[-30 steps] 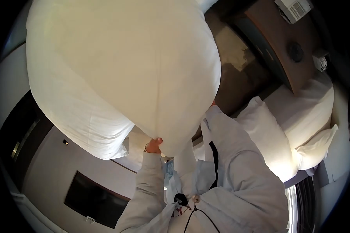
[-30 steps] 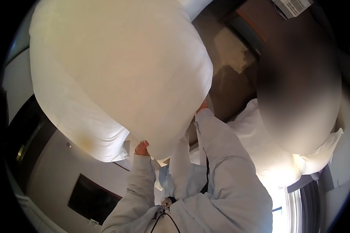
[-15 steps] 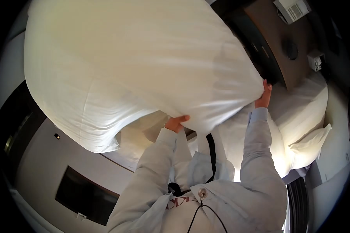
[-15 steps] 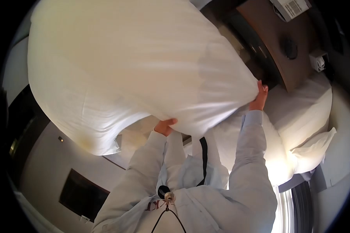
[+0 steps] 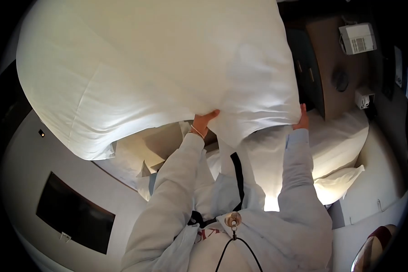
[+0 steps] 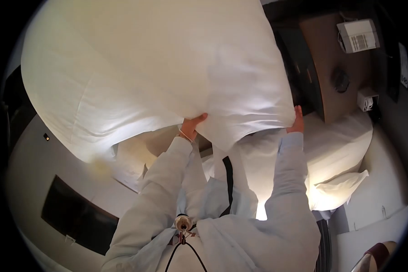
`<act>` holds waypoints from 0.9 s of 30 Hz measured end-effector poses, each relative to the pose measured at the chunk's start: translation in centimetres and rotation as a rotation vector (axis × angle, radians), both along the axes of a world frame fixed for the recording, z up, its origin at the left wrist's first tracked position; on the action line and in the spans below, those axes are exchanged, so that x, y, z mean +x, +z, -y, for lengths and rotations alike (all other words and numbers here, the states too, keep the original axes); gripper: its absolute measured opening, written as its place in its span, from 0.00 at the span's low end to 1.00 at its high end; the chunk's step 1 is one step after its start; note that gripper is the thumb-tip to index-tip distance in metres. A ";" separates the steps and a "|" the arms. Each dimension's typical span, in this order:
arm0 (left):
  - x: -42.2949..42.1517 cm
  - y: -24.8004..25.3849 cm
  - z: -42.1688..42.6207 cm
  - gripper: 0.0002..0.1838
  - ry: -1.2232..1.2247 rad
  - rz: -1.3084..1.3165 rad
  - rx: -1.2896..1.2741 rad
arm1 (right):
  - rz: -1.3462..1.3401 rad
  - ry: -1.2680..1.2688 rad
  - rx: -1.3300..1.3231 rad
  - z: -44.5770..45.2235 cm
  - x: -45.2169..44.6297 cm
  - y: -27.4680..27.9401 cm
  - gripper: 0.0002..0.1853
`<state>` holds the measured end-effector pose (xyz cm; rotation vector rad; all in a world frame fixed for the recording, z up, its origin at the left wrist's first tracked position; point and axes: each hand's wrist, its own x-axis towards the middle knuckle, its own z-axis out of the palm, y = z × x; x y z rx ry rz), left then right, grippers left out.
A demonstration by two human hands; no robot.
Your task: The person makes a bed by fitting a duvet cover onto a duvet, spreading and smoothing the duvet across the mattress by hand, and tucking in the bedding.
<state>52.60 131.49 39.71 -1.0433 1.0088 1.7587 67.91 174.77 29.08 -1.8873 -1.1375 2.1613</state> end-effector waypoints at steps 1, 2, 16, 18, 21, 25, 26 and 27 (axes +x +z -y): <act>-0.1 0.2 0.0 0.29 -0.010 -0.045 -0.004 | 0.032 -0.017 0.021 4.8 -5.3 5.0 0.22; 0.1 0.6 0.2 0.29 -0.021 -0.079 -0.011 | 0.030 -0.010 0.020 4.8 -6.3 5.6 0.22; 3.4 -3.7 0.5 0.25 0.196 -0.076 -0.191 | 0.119 1.221 0.940 3.8 -5.6 4.9 0.25; 3.6 -6.7 -0.6 0.18 0.339 -0.190 -0.542 | 0.151 1.116 1.134 4.1 -4.1 -1.7 0.23; 2.4 -9.0 -0.6 0.11 0.477 -0.024 -0.775 | 0.254 -0.157 -0.058 8.5 -11.1 -1.6 0.20; -0.1 -8.3 1.6 0.09 0.377 -0.175 -0.703 | -0.181 0.097 -0.084 13.2 -16.4 0.1 0.23; -1.2 -8.4 1.6 0.07 0.277 -0.317 -0.705 | -0.196 0.080 -0.082 14.0 -17.0 1.1 0.23; -2.9 -7.4 0.7 0.07 0.265 -0.341 -0.700 | -0.215 0.321 0.003 14.7 -17.4 1.9 0.21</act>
